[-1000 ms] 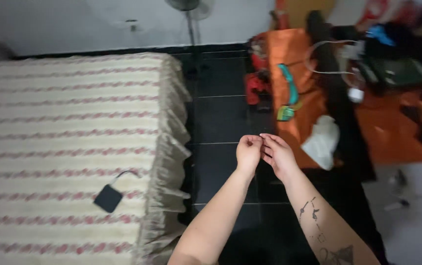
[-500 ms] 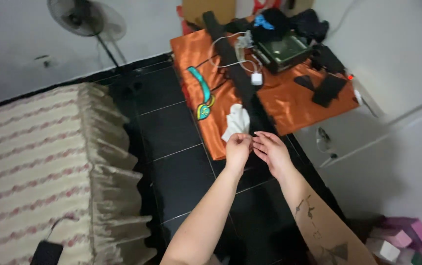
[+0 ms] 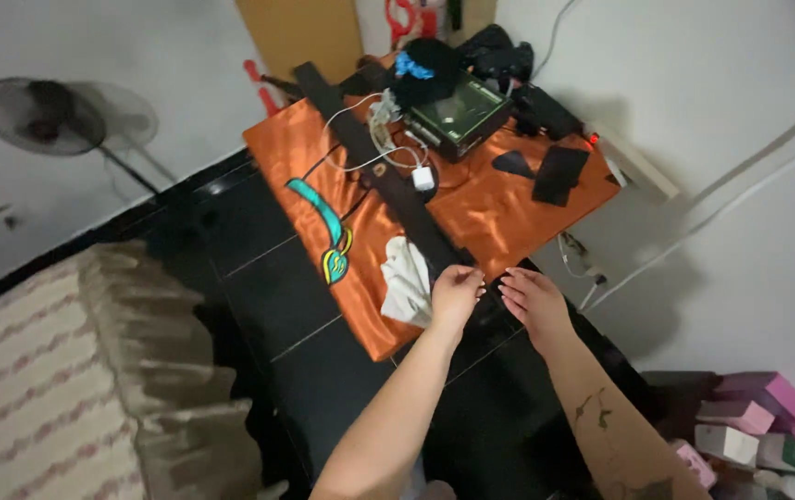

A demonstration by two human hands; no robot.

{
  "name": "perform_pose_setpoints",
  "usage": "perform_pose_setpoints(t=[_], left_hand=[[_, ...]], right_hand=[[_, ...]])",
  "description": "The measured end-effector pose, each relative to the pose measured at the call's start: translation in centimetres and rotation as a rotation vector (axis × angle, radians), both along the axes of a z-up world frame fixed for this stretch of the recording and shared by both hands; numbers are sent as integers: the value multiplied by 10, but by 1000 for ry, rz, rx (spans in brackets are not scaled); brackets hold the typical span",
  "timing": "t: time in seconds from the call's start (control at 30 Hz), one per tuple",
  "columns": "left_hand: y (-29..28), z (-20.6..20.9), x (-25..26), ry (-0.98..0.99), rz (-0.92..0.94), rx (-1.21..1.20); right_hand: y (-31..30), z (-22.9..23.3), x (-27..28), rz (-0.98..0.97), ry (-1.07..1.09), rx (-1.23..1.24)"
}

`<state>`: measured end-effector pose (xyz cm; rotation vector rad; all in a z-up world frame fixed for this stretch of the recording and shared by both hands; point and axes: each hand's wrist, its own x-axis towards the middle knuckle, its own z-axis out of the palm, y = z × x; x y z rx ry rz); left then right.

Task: Wipe an orange lid and an alarm clock with a cloth, then gather small electronic components and personal items from a table and place them on a bed.

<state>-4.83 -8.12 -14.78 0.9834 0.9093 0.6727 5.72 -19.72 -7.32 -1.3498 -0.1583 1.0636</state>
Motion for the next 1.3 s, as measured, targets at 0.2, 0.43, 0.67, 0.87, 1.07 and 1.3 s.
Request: perform_pose_setpoints(t=[0.2,0.43,0.67,0.87,1.07,1.3], left_hand=[[25,36,38,104,-138,-42],[35,23,81,149,-252,-12],[52,-33,129,-65,-178,-66],[72,-32,172,-132,-78,-79],[89,-44,236,-27,-24,1],[107,-26,281,250,116,415]], right_hand=[[18,0,34,-147,5,-99],[19,-32,78,-247,47,-45],[36,-23,106,-261,28,-150],[56,-29,154,-215,-26,-182],[90,-48,222,-239,-104,-295],[118,-89,285,-181,-147,-182]])
